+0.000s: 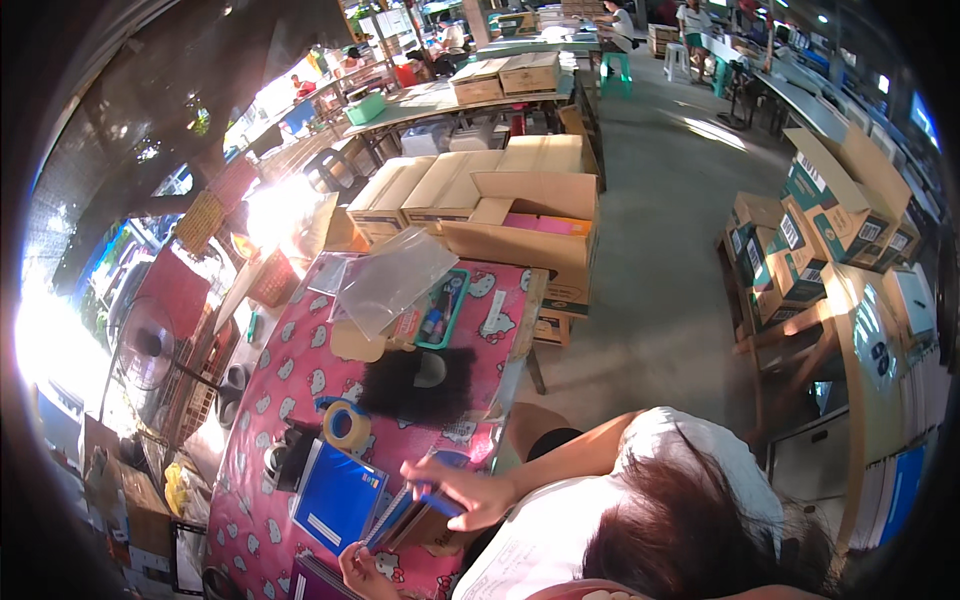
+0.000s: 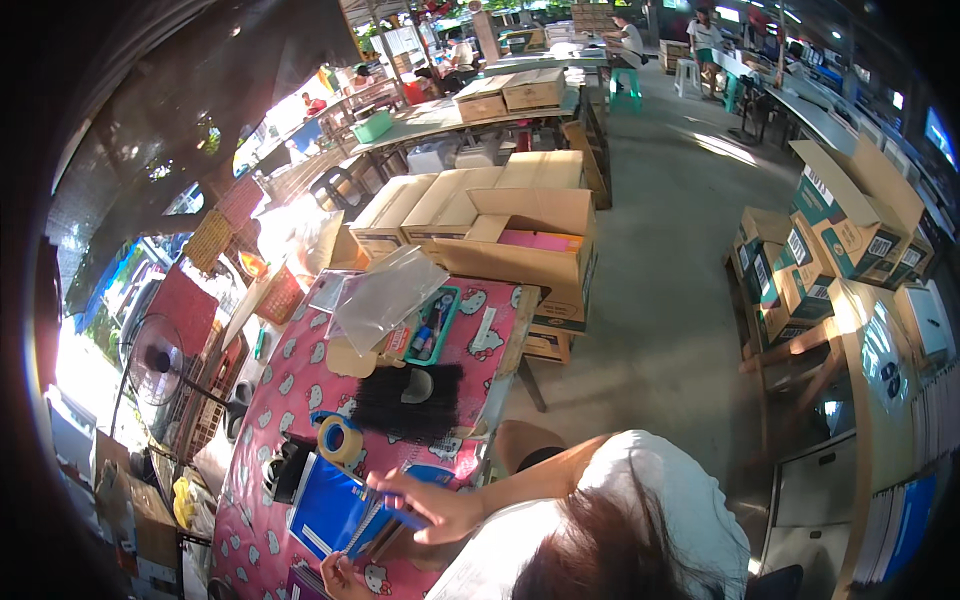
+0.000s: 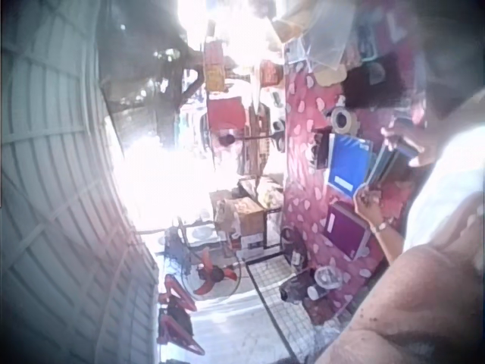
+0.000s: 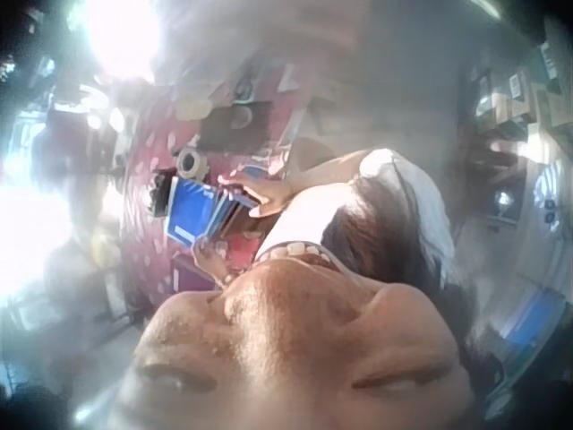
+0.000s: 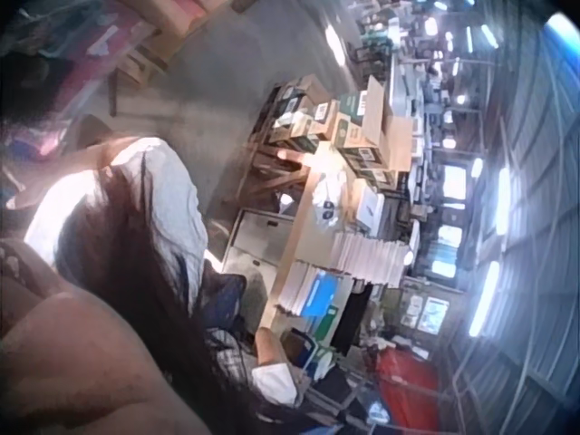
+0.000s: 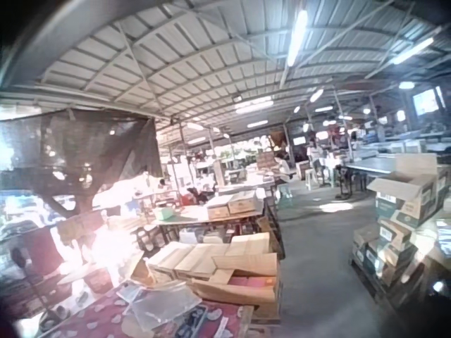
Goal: The person removes blue folders from a cardboard box, opens one to check the interior, and stacks them on a table next to other folders.
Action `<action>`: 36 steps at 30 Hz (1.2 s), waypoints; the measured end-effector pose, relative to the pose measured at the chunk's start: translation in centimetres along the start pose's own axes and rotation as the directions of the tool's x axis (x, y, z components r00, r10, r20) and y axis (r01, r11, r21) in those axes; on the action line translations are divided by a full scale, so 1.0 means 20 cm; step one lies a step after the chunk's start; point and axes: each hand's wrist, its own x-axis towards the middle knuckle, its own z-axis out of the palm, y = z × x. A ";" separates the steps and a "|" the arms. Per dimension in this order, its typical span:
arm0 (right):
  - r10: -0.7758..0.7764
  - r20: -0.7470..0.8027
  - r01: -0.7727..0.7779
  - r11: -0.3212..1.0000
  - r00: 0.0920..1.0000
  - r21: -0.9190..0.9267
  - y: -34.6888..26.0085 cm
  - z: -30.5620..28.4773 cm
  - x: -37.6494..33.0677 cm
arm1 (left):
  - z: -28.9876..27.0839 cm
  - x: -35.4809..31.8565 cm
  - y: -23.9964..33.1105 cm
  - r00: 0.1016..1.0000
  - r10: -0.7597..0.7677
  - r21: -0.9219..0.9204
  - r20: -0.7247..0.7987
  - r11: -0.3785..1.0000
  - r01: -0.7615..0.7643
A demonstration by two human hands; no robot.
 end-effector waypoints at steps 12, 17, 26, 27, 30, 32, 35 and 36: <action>0.404 0.403 -0.289 0.903 0.821 -0.318 0.16 0.10 -0.11 | 0.01 0.04 -0.02 0.992 -0.122 0.024 0.044 0.992 0.121; 0.378 0.372 -0.263 0.908 0.848 -0.325 0.13 0.12 -0.10 | 0.01 0.04 -0.19 0.992 -0.116 -0.175 0.040 0.977 0.121; 0.327 0.305 -0.212 0.911 0.894 -0.352 0.14 0.12 -0.11 | 0.03 0.05 -0.06 0.971 -0.218 -0.075 0.099 0.971 0.226; 0.353 0.292 -0.248 0.906 0.889 -0.343 0.14 0.13 -0.11 | 0.03 0.05 -0.04 0.975 -0.209 -0.086 0.075 0.973 0.215; 0.325 0.299 -0.173 0.881 0.897 -0.440 0.20 0.19 -0.10 | 0.02 0.07 -0.25 0.997 -0.065 -0.068 -0.045 0.996 0.062; 0.354 0.283 -0.122 0.788 0.891 -0.603 0.09 0.11 -0.06 | 0.03 0.09 -0.36 0.994 0.100 0.010 -0.054 0.995 -0.099; 0.429 0.220 -0.227 0.770 0.876 -0.596 0.05 0.09 -0.06 | 0.05 0.09 -0.33 1.000 -0.016 0.028 0.013 0.999 0.016; 0.410 0.216 -0.294 0.858 0.886 -0.422 0.08 0.13 -0.05 | 0.04 0.09 -0.34 0.999 -0.033 0.047 0.008 0.998 0.033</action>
